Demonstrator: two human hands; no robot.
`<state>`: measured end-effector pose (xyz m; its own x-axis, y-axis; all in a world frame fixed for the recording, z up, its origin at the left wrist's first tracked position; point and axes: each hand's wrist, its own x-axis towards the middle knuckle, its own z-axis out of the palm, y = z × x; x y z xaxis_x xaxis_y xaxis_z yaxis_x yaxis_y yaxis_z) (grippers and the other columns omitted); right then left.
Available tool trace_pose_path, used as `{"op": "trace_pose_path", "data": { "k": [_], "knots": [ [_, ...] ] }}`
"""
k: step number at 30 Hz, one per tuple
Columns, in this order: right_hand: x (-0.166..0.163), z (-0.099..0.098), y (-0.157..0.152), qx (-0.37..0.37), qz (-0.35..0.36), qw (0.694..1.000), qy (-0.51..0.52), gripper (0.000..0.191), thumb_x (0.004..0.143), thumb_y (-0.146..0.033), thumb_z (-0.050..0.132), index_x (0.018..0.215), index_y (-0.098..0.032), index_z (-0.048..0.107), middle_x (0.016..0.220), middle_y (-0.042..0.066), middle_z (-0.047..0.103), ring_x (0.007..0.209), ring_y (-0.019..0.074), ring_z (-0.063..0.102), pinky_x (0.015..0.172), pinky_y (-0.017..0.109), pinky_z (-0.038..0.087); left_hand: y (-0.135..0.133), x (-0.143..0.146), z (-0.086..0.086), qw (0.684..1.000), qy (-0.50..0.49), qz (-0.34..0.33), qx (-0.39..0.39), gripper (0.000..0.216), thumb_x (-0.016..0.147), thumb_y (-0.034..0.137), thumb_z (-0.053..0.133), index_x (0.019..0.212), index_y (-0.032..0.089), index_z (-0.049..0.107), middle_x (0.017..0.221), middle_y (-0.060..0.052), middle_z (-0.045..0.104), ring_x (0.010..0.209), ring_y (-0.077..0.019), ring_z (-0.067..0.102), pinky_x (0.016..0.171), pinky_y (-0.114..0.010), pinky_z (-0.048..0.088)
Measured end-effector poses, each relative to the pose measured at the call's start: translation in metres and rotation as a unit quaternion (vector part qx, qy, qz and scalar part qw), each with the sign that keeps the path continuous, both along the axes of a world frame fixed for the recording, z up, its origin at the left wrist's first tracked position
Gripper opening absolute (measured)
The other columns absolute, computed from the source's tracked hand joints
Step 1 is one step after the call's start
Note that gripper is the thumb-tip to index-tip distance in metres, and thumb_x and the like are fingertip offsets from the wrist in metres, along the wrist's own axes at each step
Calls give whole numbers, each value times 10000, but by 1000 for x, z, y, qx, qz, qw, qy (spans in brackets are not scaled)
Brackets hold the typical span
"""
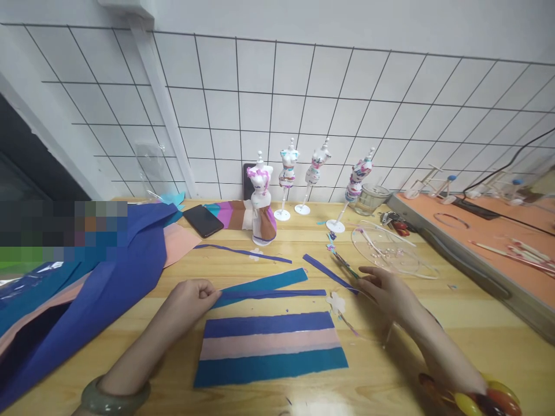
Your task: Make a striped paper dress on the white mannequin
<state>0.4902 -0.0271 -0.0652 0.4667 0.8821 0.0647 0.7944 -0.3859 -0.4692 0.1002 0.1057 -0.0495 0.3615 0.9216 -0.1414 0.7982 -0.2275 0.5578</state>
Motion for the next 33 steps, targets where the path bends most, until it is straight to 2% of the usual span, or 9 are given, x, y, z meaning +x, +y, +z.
{"op": "trace_pose_path", "data": {
  "k": [2,5,8,9,12,19,27,30,33],
  "knots": [
    [-9,3,0,25,22,999,35,392,853,-339,431,1140,-107,563,841,101,740,725,214,703,610,275,541,0,0,1,1000,0,0,-2,360,738,481,500,558,179,577,516,29,469,543,-156,440,507,-245,276],
    [-35,4,1,64,51,996,45,396,871,-344,411,1167,-120,547,951,126,724,823,219,700,675,284,556,-1,0,2,1000,-1,1,-3,352,731,478,508,557,181,576,504,35,460,535,-153,433,501,-241,273],
    [-68,1,5,83,107,990,24,344,878,-315,432,1153,-160,571,1026,122,698,892,241,676,728,335,552,-2,0,3,1000,-2,-1,-4,354,729,482,513,546,184,567,503,31,472,537,-154,435,499,-240,271],
    [-78,-1,6,87,128,988,13,334,880,-302,440,1150,-164,580,1067,125,683,957,253,651,794,363,531,-2,0,3,1000,-2,-2,-5,358,730,485,512,547,183,570,505,29,480,536,-155,436,499,-241,271],
    [-94,-4,10,91,171,981,-28,312,874,-236,457,1135,-156,608,1081,146,666,1027,297,601,861,447,482,-2,0,4,1000,-3,-4,-6,365,731,491,510,559,180,596,507,22,502,533,-160,447,497,-246,269],
    [-93,-5,11,88,224,967,-86,245,870,-143,483,1032,-174,664,988,118,669,927,274,603,801,425,490,-1,-1,7,1000,-8,0,-12,344,727,470,523,570,178,611,506,24,506,534,-159,456,500,-246,283],
    [-90,-5,10,116,234,959,-109,215,893,-211,499,1049,-171,641,1011,122,640,929,273,582,802,429,488,-1,-4,7,1000,-11,8,-22,310,710,461,545,604,183,632,484,41,478,498,-148,437,475,-244,254],
    [-93,1,6,137,243,955,-106,234,912,-217,470,1091,-163,610,1046,135,619,947,271,565,803,439,482,0,-5,7,1000,-15,9,-16,281,701,455,559,649,192,645,469,54,457,482,-147,430,468,-242,246],
    [-104,11,0,164,286,940,-86,229,925,-188,451,1099,-177,599,1030,122,626,942,253,560,806,423,477,0,-5,7,1000,-22,13,-5,286,709,462,559,690,193,654,480,51,467,490,-151,446,475,-243,262]
  ]
}}
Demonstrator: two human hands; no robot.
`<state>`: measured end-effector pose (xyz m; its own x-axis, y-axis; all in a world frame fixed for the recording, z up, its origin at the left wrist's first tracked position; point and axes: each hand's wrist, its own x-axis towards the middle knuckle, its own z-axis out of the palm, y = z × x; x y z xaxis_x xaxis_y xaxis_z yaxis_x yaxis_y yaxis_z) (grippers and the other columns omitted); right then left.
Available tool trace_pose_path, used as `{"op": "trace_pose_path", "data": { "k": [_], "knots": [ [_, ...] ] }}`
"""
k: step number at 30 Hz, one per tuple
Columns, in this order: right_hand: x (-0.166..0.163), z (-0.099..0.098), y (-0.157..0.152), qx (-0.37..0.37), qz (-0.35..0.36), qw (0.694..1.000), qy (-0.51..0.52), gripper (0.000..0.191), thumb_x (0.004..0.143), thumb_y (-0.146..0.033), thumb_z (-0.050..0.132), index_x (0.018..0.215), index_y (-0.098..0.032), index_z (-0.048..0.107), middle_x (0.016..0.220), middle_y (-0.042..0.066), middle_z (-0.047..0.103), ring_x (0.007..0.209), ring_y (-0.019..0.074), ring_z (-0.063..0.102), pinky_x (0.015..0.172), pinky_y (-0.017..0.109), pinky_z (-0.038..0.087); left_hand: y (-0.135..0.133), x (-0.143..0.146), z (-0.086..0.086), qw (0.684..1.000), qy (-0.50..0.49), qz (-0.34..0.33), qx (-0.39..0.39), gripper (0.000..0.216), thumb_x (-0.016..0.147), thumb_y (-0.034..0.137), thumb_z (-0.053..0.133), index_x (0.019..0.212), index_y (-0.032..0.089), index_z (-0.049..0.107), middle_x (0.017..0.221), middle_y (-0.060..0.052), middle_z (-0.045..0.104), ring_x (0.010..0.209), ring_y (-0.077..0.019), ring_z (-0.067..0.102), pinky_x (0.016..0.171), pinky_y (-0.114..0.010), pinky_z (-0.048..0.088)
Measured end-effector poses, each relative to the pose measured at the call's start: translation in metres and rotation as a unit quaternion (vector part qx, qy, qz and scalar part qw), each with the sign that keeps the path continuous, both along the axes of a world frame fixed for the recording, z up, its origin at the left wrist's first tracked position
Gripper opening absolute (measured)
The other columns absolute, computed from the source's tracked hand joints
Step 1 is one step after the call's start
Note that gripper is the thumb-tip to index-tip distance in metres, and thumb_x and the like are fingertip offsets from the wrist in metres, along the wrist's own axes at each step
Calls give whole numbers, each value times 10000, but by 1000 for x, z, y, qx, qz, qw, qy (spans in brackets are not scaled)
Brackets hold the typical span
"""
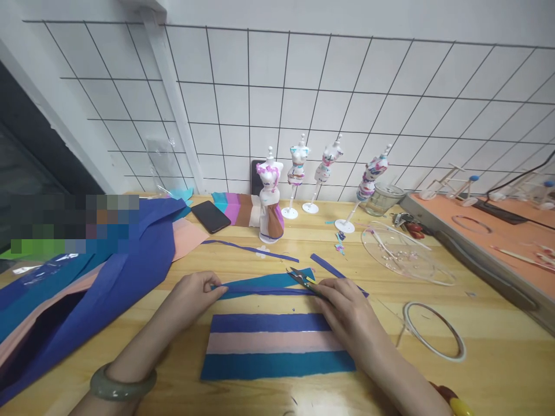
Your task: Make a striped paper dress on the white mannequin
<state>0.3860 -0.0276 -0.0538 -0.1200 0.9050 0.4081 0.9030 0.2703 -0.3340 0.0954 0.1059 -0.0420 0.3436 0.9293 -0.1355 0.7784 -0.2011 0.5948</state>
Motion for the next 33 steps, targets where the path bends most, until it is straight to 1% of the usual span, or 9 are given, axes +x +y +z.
{"op": "trace_pose_path", "data": {
  "k": [5,9,12,18,21,24,27,30,33],
  "knots": [
    [-27,10,-10,-45,88,995,10,215,929,-198,465,1082,-192,616,981,88,657,895,234,572,787,391,488,0,0,4,1000,-17,8,11,352,746,496,517,719,182,674,563,9,580,545,-170,499,509,-252,313],
    [-34,1,-11,-62,72,995,-10,215,922,-226,482,1081,-175,618,978,102,654,907,257,573,805,422,483,0,-1,6,999,-23,18,19,374,789,499,469,815,180,662,533,21,552,547,-178,504,510,-255,312],
    [-32,-5,-8,-80,54,995,-37,211,902,-214,518,1081,-165,618,962,116,643,903,272,574,793,436,485,-1,0,5,999,-23,9,27,351,800,489,471,808,184,645,533,32,514,551,-172,491,505,-251,299],
    [-32,2,-7,-123,66,990,-31,164,908,-189,505,1007,-184,636,866,84,627,840,257,581,734,414,495,-15,10,10,995,-24,-94,29,280,767,460,565,722,209,681,596,12,547,601,-166,514,540,-257,346],
    [-35,6,-9,-125,76,989,-6,153,921,-176,476,921,-194,628,857,64,614,833,235,571,735,388,484,-21,16,12,987,-33,-150,48,219,706,409,666,828,235,718,823,-37,630,837,-219,545,726,-298,411],
    [-36,9,-10,-124,94,987,24,173,943,-179,431,936,-209,602,922,58,622,880,220,570,784,374,475,-25,20,11,973,-35,-217,76,321,680,390,717,963,238,705,961,-64,641,971,-257,508,843,-359,395],
    [-36,12,-11,-135,96,986,35,176,953,-192,405,965,-209,580,962,66,643,899,224,589,805,383,479,-27,21,10,965,-29,-257,47,311,696,397,711,942,206,703,864,-65,659,902,-248,529,783,-352,409],
    [-34,12,-12,-150,87,984,43,173,952,-212,409,1000,-225,574,976,59,657,909,221,601,817,387,482,-28,22,10,962,-38,-268,11,128,746,319,672,782,204,713,740,-32,660,774,-195,565,716,-305,413],
    [-31,11,-14,-159,68,984,43,210,932,-240,462,1124,-248,549,1050,58,654,970,228,589,858,404,471,-29,21,11,963,-57,-263,-4,120,770,269,637,689,203,696,716,-17,657,746,-167,575,703,-273,415]
  ]
}}
